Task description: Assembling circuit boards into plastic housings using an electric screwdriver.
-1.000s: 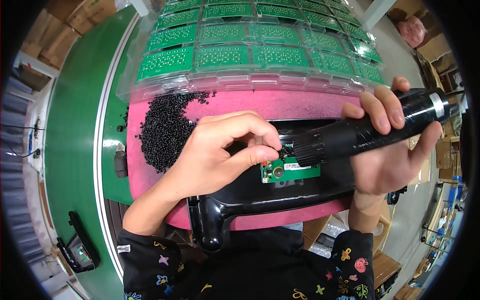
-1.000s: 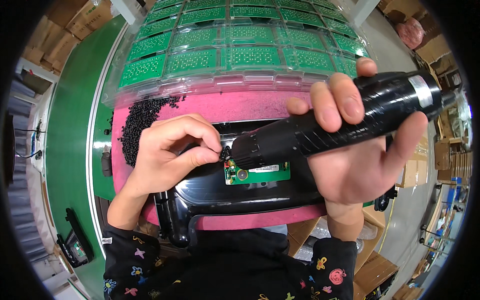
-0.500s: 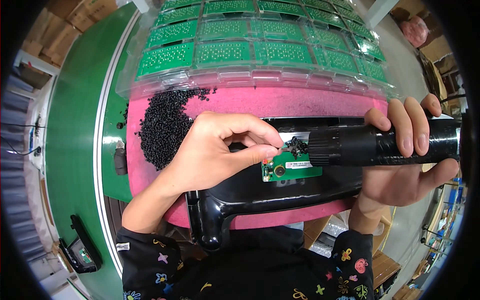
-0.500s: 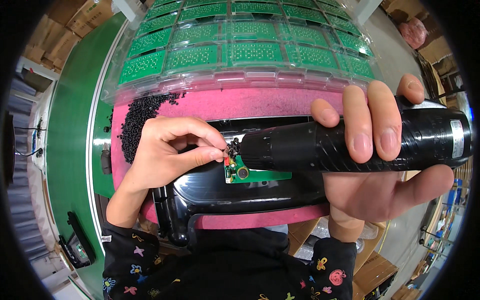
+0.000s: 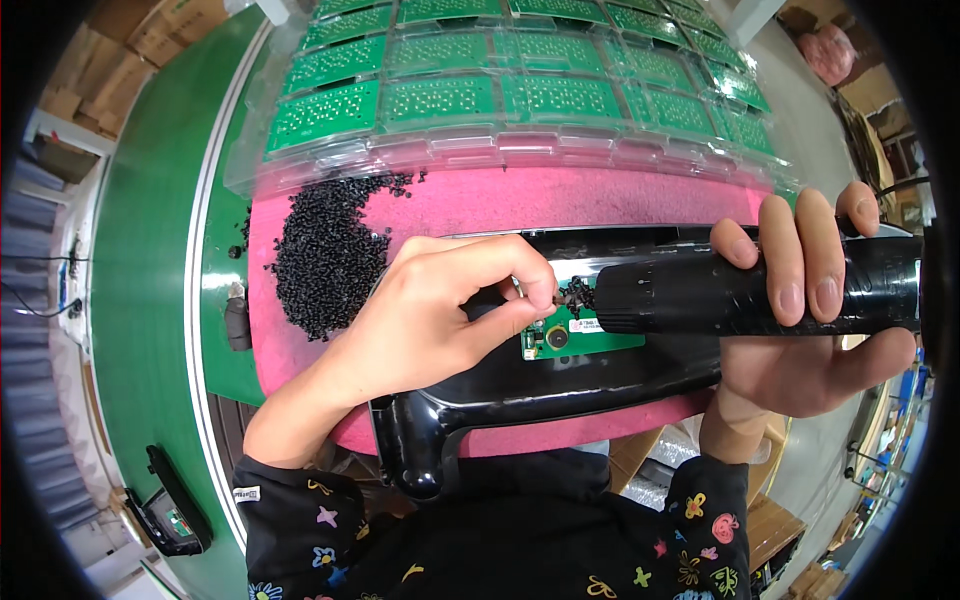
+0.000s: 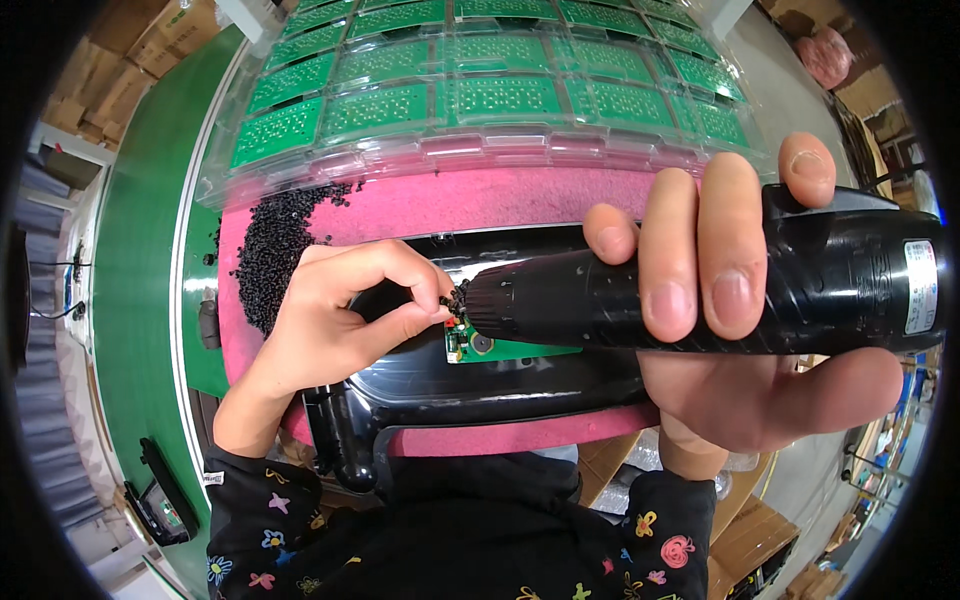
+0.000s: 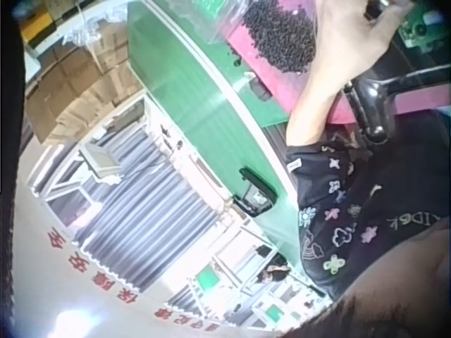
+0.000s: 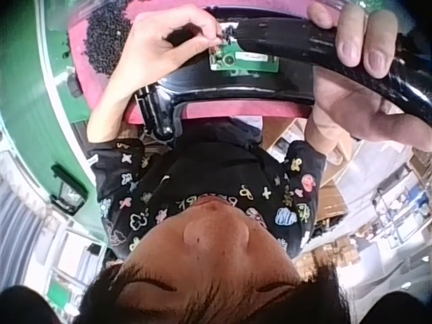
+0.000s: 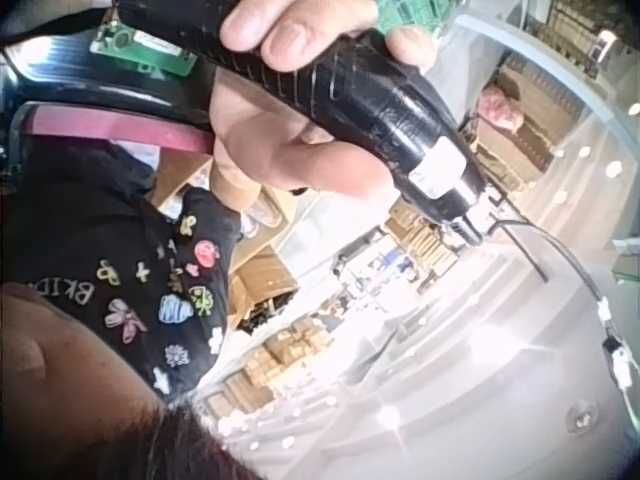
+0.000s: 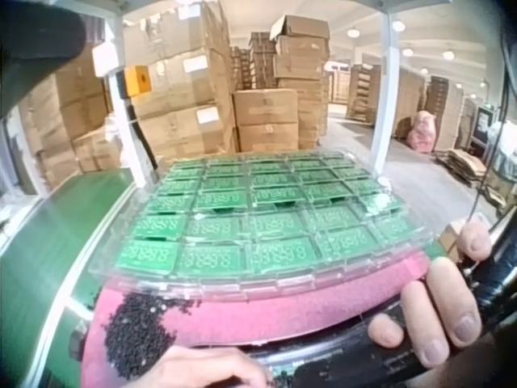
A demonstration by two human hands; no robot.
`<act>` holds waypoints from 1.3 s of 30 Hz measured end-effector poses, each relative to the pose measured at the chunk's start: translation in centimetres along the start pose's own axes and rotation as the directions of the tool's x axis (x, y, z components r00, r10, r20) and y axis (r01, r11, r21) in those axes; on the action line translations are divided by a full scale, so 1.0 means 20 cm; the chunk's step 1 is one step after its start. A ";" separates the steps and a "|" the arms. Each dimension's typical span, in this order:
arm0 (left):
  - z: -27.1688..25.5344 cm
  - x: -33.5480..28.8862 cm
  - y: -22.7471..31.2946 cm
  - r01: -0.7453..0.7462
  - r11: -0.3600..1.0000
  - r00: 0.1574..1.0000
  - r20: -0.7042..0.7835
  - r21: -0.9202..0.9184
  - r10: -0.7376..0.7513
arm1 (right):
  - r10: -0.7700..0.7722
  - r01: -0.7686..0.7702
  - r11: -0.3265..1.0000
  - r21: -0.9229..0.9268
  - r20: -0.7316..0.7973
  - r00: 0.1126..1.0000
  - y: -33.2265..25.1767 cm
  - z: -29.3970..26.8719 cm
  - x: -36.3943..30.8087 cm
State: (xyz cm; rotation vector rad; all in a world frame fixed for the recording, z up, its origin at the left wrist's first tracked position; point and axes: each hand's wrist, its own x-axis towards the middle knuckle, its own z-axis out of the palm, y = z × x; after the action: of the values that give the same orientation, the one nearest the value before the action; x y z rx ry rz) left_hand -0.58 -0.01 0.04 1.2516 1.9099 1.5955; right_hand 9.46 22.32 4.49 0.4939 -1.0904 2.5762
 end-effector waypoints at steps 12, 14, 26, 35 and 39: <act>0.02 0.00 -0.02 -0.046 0.966 0.997 -0.044 0.253 0.059 | -0.018 0.015 0.975 -0.223 -0.009 1.000 -0.10 -0.06 -0.04; 0.03 -0.01 -0.01 -0.005 0.976 0.999 -0.044 0.217 0.015 | -0.036 0.037 0.951 -0.307 0.009 0.999 -0.09 -0.09 -0.04; 0.05 -0.01 -0.01 -0.076 0.946 0.965 0.263 0.314 -0.009 | -0.038 -0.054 0.839 -0.542 -0.156 0.987 -0.01 -0.06 -0.03; 0.04 -0.03 0.02 0.017 0.920 0.951 0.277 0.392 -0.135 | -0.055 -0.096 0.691 -0.717 -0.184 0.981 0.06 0.00 0.00; 0.03 -0.04 0.01 0.079 0.919 0.941 0.275 0.387 -0.197 | -0.009 -0.111 0.693 -0.712 -0.163 0.987 0.08 -0.01 0.02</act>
State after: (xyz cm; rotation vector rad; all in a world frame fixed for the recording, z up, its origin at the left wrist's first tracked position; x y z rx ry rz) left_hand 0.39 -0.21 -0.11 1.3753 2.0947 0.9242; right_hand 8.39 21.46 3.68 0.0544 -1.9244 1.9232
